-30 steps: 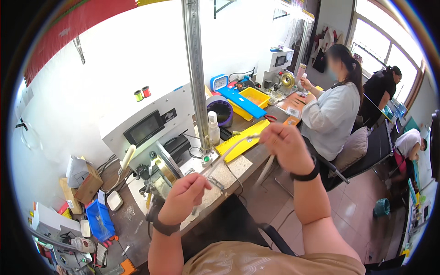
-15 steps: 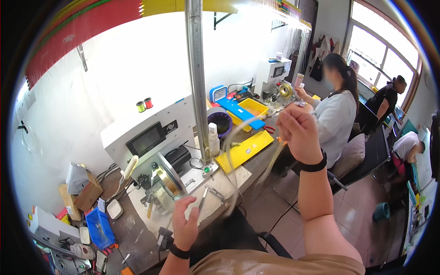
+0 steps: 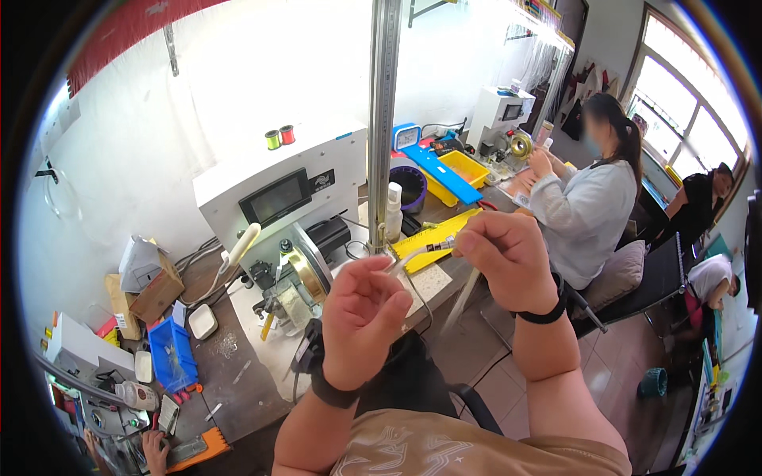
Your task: The person handles optical fiber strands at a workstation, positions a metal component on a rotating machine, and scrapes the metal part with a small blade.
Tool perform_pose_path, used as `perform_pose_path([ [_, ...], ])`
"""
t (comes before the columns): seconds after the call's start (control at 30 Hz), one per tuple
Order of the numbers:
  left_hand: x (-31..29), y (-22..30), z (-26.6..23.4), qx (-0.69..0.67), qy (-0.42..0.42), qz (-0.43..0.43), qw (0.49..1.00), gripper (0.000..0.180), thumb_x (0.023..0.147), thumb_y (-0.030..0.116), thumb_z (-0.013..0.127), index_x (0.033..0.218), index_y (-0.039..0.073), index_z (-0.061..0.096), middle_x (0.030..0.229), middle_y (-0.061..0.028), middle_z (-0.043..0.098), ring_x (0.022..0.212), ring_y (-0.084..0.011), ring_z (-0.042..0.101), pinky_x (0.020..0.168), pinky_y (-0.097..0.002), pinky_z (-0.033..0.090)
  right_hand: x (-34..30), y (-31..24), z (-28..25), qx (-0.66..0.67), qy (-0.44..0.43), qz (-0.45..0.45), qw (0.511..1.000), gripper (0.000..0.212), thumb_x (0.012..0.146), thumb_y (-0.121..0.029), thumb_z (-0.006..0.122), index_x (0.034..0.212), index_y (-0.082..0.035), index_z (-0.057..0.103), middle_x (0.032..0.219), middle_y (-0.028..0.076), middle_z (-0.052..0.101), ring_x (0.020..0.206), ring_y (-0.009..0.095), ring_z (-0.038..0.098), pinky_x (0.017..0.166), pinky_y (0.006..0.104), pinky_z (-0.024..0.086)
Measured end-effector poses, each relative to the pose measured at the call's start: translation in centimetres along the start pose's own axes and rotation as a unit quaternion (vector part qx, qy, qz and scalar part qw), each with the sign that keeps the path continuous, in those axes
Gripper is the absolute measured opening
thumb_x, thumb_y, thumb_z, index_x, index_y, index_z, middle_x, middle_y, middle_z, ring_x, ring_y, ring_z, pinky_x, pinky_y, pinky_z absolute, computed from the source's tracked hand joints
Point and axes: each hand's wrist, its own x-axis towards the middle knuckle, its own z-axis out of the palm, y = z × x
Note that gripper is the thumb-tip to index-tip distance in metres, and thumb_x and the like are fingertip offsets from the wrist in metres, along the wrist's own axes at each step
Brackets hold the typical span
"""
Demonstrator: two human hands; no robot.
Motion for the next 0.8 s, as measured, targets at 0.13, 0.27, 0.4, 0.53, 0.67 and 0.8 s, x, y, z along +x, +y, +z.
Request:
perform_pose_path([
  [0.13,-1.3,-0.7,-3.5,-0.271,-0.149,-0.095,0.946,0.017,0.104,0.013,0.062,0.115,0.0,0.062,0.075,-0.01,0.065,0.068,-0.0188,0.062,0.066,-0.0318,0.051,0.9,2.0,-1.2,0.021,0.08,0.025,0.996,0.02,0.102,-0.012,0.063,0.089,0.002,0.069,0.067,-0.004,0.056,0.059,0.001,0.045,0.053,0.0208,0.035],
  [0.27,-3.8,-2.5,-6.5,-0.246,-0.154,-0.073,0.954,0.015,0.103,0.015,0.065,0.106,0.0,0.063,0.076,-0.0113,0.066,0.067,-0.0193,0.062,0.063,-0.0314,0.05,2.6,4.6,-3.8,0.18,0.134,0.083,0.971,0.025,0.105,-0.017,0.06,0.089,0.0,0.066,0.063,-0.006,0.048,0.052,0.002,0.038,0.049,0.0214,0.028],
  [0.4,-6.1,-3.9,-8.4,-0.278,-0.145,-0.089,0.945,0.016,0.103,0.017,0.066,0.1,0.001,0.065,0.08,-0.0133,0.068,0.073,-0.025,0.064,0.071,-0.0395,0.052,4.3,6.5,-6.0,0.208,0.186,0.081,0.957,0.025,0.105,-0.02,0.061,0.088,-0.002,0.065,0.06,-0.005,0.047,0.049,0.002,0.039,0.046,0.0219,0.027],
  [0.53,-7.6,-4.6,-9.1,-0.359,-0.114,-0.089,0.922,0.012,0.102,0.015,0.065,0.1,0.003,0.065,0.083,-0.0151,0.068,0.084,-0.0311,0.067,0.079,-0.0472,0.052,6.3,7.6,-7.0,0.251,0.183,0.069,0.948,0.025,0.105,-0.021,0.062,0.088,-0.003,0.065,0.059,-0.005,0.047,0.047,0.003,0.038,0.045,0.0216,0.027],
  [0.67,-7.4,-4.4,-9.2,-0.367,-0.112,-0.142,0.913,0.012,0.101,0.012,0.061,0.106,0.005,0.069,0.102,-0.014,0.07,0.099,-0.0264,0.063,0.09,-0.0442,0.048,7.7,8.1,-6.8,0.229,0.193,0.07,0.952,0.022,0.104,-0.02,0.064,0.088,-0.005,0.065,0.06,-0.005,0.046,0.047,0.003,0.037,0.045,0.0224,0.027],
  [0.8,-7.0,-4.0,-8.1,0.253,0.007,-0.034,0.967,0.01,0.08,0.007,0.074,0.09,0.005,0.076,0.124,-0.0132,0.065,0.124,-0.0266,0.054,0.11,-0.0461,0.036,8.5,8.2,-6.1,0.24,0.2,0.067,0.948,0.022,0.104,-0.019,0.063,0.088,-0.004,0.064,0.062,-0.006,0.045,0.048,0.003,0.036,0.046,0.0232,0.026],
])
